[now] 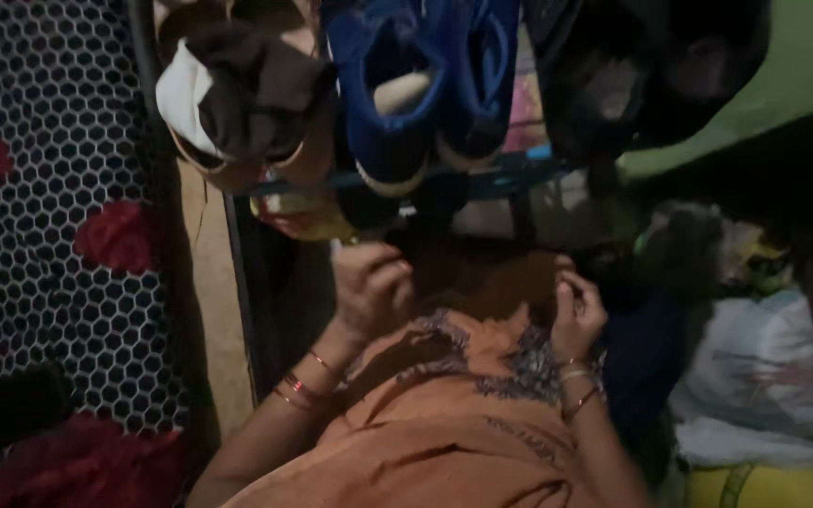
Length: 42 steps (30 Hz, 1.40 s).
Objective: The person arranges several pairs of shoes on a metal shoe rack. She places a pair of beige flats, a pair of blue sneakers, and a pair of black sandals on the rack, adjusting their positions. She also stuffs socks into the shoes to maintain their shape.
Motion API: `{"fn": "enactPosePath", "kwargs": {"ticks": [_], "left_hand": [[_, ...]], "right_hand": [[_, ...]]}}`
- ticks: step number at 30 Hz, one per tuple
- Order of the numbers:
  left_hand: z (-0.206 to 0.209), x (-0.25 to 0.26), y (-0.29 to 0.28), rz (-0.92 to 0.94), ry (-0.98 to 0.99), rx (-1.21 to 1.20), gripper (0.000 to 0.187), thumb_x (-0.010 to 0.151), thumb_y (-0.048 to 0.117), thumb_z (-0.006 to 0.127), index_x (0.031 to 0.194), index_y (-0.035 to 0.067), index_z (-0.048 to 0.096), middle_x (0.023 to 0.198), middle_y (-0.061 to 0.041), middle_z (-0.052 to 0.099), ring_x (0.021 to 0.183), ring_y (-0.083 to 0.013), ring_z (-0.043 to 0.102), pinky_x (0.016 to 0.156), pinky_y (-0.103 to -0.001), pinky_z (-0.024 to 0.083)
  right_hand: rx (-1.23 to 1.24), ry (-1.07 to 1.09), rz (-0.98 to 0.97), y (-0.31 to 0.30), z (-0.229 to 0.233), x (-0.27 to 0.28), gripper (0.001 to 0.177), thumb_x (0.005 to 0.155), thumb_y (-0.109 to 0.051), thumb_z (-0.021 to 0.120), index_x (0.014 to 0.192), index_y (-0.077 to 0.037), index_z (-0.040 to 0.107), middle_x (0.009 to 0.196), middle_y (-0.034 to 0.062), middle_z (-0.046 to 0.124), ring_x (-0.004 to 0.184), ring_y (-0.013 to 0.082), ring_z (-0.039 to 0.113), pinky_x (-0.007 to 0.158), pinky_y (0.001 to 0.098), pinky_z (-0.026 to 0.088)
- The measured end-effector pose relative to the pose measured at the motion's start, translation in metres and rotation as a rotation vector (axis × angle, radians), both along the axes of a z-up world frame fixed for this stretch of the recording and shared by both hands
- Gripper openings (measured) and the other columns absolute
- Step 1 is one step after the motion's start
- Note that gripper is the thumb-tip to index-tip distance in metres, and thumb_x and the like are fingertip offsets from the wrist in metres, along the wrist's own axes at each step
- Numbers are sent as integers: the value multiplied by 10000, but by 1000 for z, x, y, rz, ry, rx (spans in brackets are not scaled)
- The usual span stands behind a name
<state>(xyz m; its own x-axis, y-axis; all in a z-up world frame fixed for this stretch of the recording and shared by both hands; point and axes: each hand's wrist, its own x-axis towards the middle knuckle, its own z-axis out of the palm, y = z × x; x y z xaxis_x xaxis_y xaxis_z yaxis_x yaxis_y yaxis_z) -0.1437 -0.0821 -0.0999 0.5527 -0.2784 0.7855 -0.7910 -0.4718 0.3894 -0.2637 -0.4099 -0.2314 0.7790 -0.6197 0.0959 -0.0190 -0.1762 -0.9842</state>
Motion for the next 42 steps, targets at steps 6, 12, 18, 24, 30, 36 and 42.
{"fn": "enactPosePath", "kwargs": {"ticks": [6, 12, 18, 24, 30, 36, 42], "left_hand": [[-101, 6, -26, -111, 474, 126, 378, 846, 81, 700, 1207, 99, 591, 1202, -168, 594, 1116, -377, 570, 972, -484, 458], [-165, 44, -43, -107, 618, 210, 347, 844, 102, 703, 1180, 103, 613, 1172, -163, 614, 1086, -373, 588, 949, -479, 472], [-190, 65, -48, -79, 663, 233, 318, 843, 123, 707, 1152, 108, 635, 1142, -158, 634, 1056, -369, 606, 927, -474, 487], [-212, 58, -52, -109, 706, 267, 291, 841, 143, 710, 1125, 112, 658, 1112, -153, 654, 1027, -365, 624, 905, -469, 501], [-223, 41, -68, -209, 711, 301, 265, 839, 164, 713, 1098, 116, 680, 1082, -148, 673, 997, -361, 642, 883, -463, 515], [-237, 32, -77, -241, 717, 304, 243, 837, 185, 716, 1070, 120, 702, 1052, -143, 693, 967, -357, 660, 860, -458, 530], [-250, 24, -72, -257, 723, 322, 223, 835, 205, 719, 1043, 124, 725, 1023, -138, 713, 937, -353, 678, 838, -453, 544]], "right_hand": [[297, 58, -104, -3, -9, -7, 263, 1093, -195, 654, 1272, -10, 706, 992, 40, 655, 780, 114, 500, 659, 256, 400], [343, 99, -262, -12, -8, -15, 278, 1034, -212, 617, 1205, -7, 694, 942, 67, 701, 798, 128, 609, 721, 287, 490], [583, 141, -384, -35, -38, 1, 304, 1034, -212, 603, 1189, 41, 669, 930, 113, 679, 805, 197, 639, 739, 365, 532], [539, 274, -417, -36, -48, 6, 388, 1023, -262, 624, 1226, 64, 678, 958, 164, 682, 834, 237, 645, 788, 417, 548], [-67, 893, -29, -68, -79, 11, 677, 875, -284, 587, 1486, -49, 415, 1259, 184, 605, 1083, 378, 610, 908, 494, 497], [-202, 1274, 124, -93, -75, -8, 681, 970, -428, 527, 1523, -36, 458, 1223, 207, 729, 1090, 373, 727, 953, 460, 579], [105, 537, 104, -124, -38, -73, 647, 979, -395, 530, 1502, -18, 483, 1205, 204, 736, 1088, 365, 724, 989, 459, 546]]}}
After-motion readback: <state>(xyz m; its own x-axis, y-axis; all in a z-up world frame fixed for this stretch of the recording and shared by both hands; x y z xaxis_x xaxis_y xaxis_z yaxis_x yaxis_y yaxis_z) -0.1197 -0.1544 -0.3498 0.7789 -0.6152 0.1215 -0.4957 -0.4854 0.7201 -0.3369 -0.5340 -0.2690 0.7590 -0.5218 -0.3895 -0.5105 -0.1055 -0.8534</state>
